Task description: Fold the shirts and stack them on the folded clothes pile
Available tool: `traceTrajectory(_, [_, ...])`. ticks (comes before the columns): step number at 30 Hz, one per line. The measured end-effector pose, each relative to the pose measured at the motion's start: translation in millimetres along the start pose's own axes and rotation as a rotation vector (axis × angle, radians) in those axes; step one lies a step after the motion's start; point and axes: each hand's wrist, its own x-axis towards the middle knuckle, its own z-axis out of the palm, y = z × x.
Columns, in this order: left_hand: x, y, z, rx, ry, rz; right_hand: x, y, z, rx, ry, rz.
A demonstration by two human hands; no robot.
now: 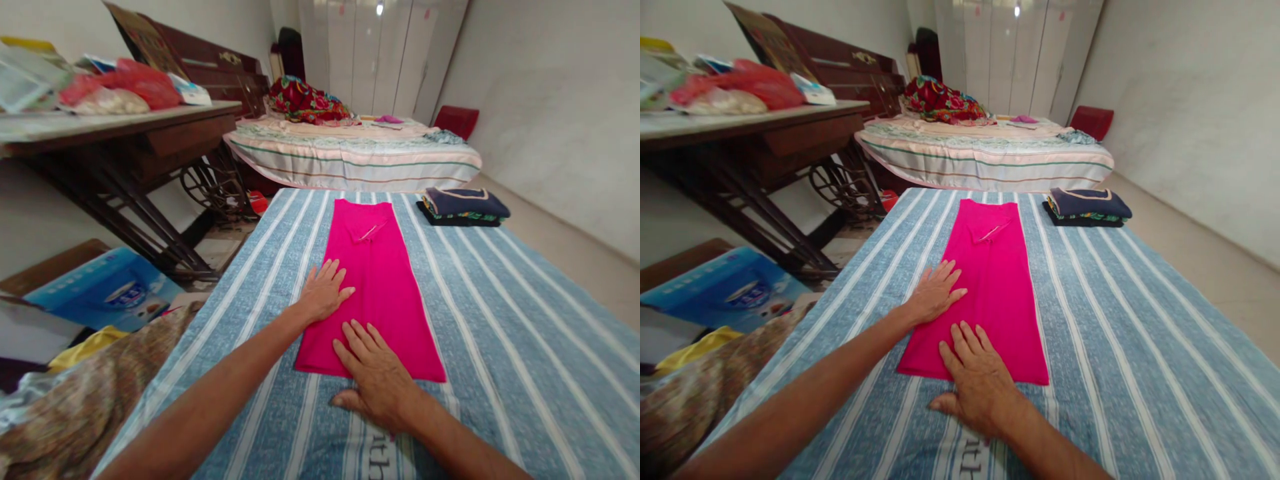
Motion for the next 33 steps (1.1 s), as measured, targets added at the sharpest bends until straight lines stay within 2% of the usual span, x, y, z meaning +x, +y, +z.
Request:
traceTrajectory(3, [-26,3,5.4,-0.004,-0.004,0.07,0,0,1,-0.012,0.055,-0.011])
traceTrajectory(6, [-41,0,14.8,-0.001,0.08,0.11,-2,0,2,-0.029,0.115,-0.024])
traceTrajectory(8, [-43,-2,18.3,0.006,0.124,0.123,-5,-1,2,-0.048,0.147,-0.014])
traceTrajectory(11, [-44,-2,16.6,0.026,0.122,0.122,-14,-4,2,-0.083,0.188,0.023])
traceTrajectory(16, [-59,8,9.6,0.03,0.062,0.131,-36,-4,7,-0.117,0.267,0.044])
traceTrajectory(21, [-73,14,9.1,0.026,-0.001,0.15,-48,-2,14,-0.136,0.273,0.05])
traceTrajectory(27, [-84,19,7.3,0.035,0.063,0.185,-51,0,15,-0.14,0.303,0.059])
traceTrajectory(33, [-95,25,7.7,0.009,0.073,0.229,-56,3,11,-0.144,0.357,0.029])
